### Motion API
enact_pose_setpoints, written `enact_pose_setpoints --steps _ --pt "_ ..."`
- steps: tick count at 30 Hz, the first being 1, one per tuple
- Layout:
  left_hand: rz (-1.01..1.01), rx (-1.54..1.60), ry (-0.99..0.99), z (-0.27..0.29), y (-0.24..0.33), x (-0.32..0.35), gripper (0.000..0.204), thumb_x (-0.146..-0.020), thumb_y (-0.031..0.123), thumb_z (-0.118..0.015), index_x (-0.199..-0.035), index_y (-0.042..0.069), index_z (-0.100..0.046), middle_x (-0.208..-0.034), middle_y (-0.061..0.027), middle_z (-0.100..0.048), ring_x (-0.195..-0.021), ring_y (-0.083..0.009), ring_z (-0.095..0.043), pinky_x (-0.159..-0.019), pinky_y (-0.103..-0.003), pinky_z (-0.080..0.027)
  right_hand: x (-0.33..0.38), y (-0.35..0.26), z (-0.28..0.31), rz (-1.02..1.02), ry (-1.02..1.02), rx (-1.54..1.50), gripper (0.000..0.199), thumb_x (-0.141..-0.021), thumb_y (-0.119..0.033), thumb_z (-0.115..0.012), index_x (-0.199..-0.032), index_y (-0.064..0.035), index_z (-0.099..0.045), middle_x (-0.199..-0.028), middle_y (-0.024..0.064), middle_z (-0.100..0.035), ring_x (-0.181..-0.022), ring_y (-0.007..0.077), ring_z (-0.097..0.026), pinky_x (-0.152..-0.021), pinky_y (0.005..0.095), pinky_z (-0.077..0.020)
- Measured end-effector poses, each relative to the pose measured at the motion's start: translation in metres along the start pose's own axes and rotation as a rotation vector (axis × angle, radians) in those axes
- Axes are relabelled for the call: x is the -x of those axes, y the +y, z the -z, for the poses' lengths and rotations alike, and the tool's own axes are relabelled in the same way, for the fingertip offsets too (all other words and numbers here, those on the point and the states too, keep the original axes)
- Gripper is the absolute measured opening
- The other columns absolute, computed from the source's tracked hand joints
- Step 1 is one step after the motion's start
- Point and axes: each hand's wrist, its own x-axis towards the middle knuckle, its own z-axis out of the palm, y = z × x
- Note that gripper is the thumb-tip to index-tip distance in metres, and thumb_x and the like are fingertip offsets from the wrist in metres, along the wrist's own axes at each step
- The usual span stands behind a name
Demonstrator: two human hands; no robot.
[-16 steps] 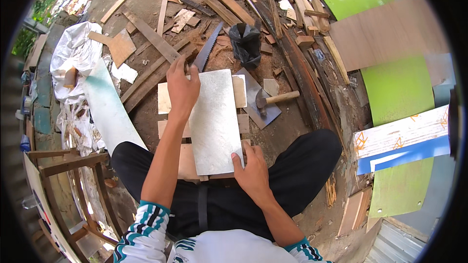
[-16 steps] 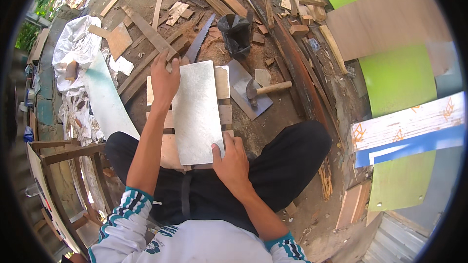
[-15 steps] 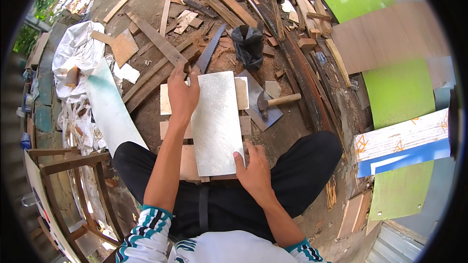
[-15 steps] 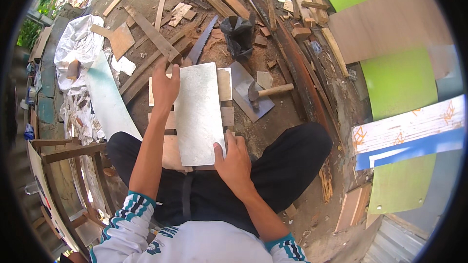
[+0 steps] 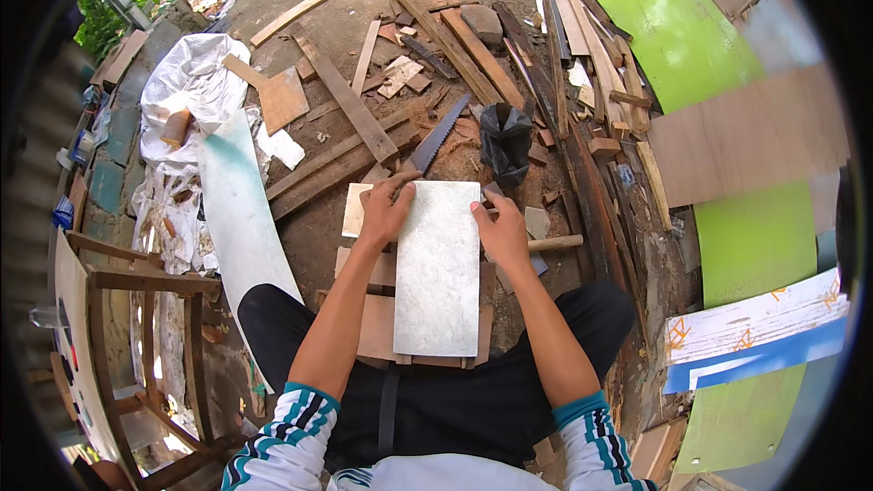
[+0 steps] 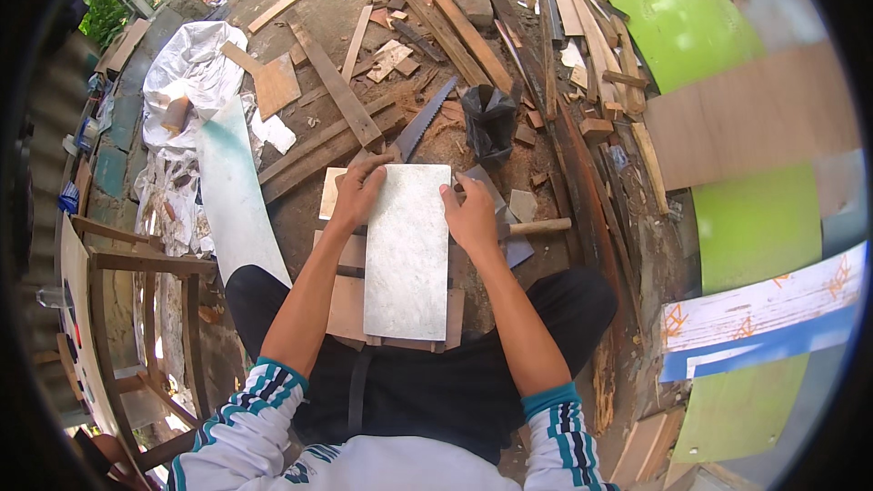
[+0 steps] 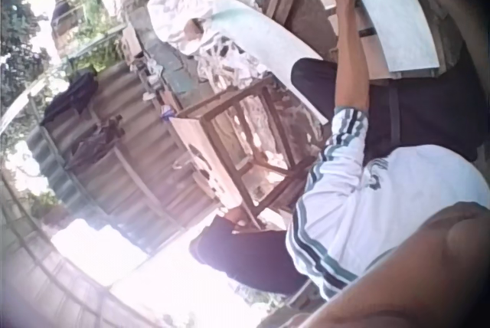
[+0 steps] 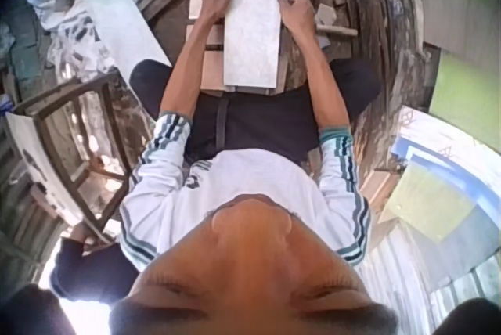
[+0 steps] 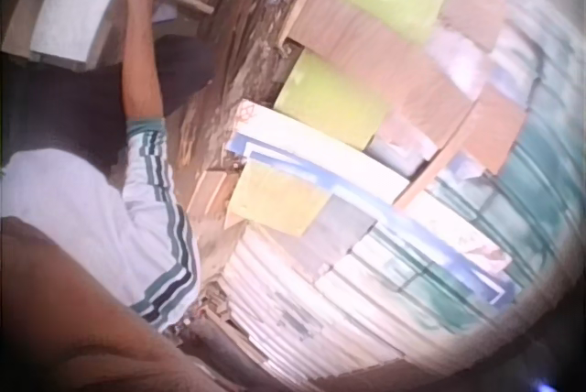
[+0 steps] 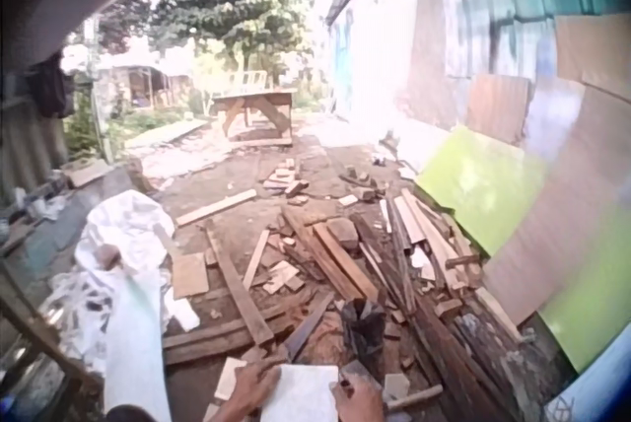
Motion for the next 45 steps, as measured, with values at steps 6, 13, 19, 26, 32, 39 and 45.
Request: enact_pose_setpoints --steps 6,13,19,26,32,39,45 --pt "-0.097 -0.043 -0.053 0.004 0.004 -0.010 0.032 -0.095 0.029 -0.056 -0.122 0.018 -0.072 -0.111 -0.0111 -0.067 -0.115 -0.0243 -0.052 -0.109 -0.041 -0.023 -0.006 0.023 -0.016 0.049 0.066 -0.026 0.046 -0.094 -0.031 -0.068 -0.127 0.0008 -0.064 -0.115 0.0209 -0.065 -0.103 0.0358 -0.064 -0.091 0.0423 -0.0497" --pt "-0.237 -0.190 -0.148 0.008 -0.005 -0.032 0.035 -0.093 0.028 -0.047 -0.113 0.014 -0.072 -0.103 -0.0112 -0.066 -0.107 -0.0243 -0.053 -0.102 -0.038 -0.028 -0.002 0.020 -0.021 0.113 0.079 0.055 0.050 -0.099 -0.033 -0.063 -0.131 0.0053 -0.061 -0.121 0.0180 -0.064 -0.106 0.0303 -0.065 -0.093 0.0395 -0.0498" --pt "-0.285 -0.232 -0.217 0.008 0.001 -0.035 0.038 -0.094 0.025 -0.040 -0.114 0.008 -0.068 -0.103 -0.0130 -0.065 -0.104 -0.0235 -0.052 -0.094 -0.037 -0.029 0.001 0.021 -0.022 0.122 0.111 0.086 0.046 -0.101 -0.031 -0.060 -0.132 0.0034 -0.062 -0.119 0.0186 -0.064 -0.106 0.0327 -0.064 -0.092 0.0400 -0.0494" --pt "-0.307 -0.249 -0.216 0.007 0.000 -0.038 0.035 -0.093 0.023 -0.041 -0.110 0.005 -0.066 -0.100 -0.0131 -0.064 -0.103 -0.0262 -0.052 -0.094 -0.039 -0.031 0.005 0.018 -0.026 0.179 0.160 0.085 0.039 -0.102 -0.025 -0.057 -0.130 0.0015 -0.064 -0.114 0.0196 -0.063 -0.102 0.0374 -0.063 -0.087 0.0433 -0.0498" --pt "-0.322 -0.260 -0.215 0.007 -0.001 -0.040 0.029 -0.093 0.022 -0.042 -0.102 0.004 -0.062 -0.097 -0.0140 -0.063 -0.100 -0.0289 -0.052 -0.092 -0.040 -0.034 0.006 0.016 -0.029 0.185 0.178 0.096 0.039 -0.102 -0.023 -0.057 -0.131 0.0023 -0.063 -0.112 0.0193 -0.062 -0.100 0.0369 -0.063 -0.085 0.0428 -0.0500" --pt "-0.401 -0.211 -0.196 0.003 -0.011 -0.043 0.028 -0.093 0.022 -0.042 -0.099 0.002 -0.060 -0.097 -0.0160 -0.062 -0.098 -0.0316 -0.052 -0.093 -0.042 -0.036 0.005 0.018 -0.031 0.197 0.184 0.108 0.038 -0.102 -0.022 -0.057 -0.130 0.0026 -0.063 -0.112 0.0193 -0.061 -0.099 0.0372 -0.063 -0.083 0.0432 -0.0501" --pt "-0.431 -0.207 -0.225 0.002 -0.014 -0.048 0.027 -0.093 0.021 -0.044 -0.098 -0.001 -0.059 -0.097 -0.0200 -0.062 -0.096 -0.0346 -0.051 -0.093 -0.045 -0.039 0.003 0.023 -0.030 0.222 0.174 0.108 0.037 -0.103 -0.021 -0.056 -0.131 0.0027 -0.062 -0.112 0.0198 -0.061 -0.100 0.0374 -0.062 -0.084 0.0434 -0.0498"
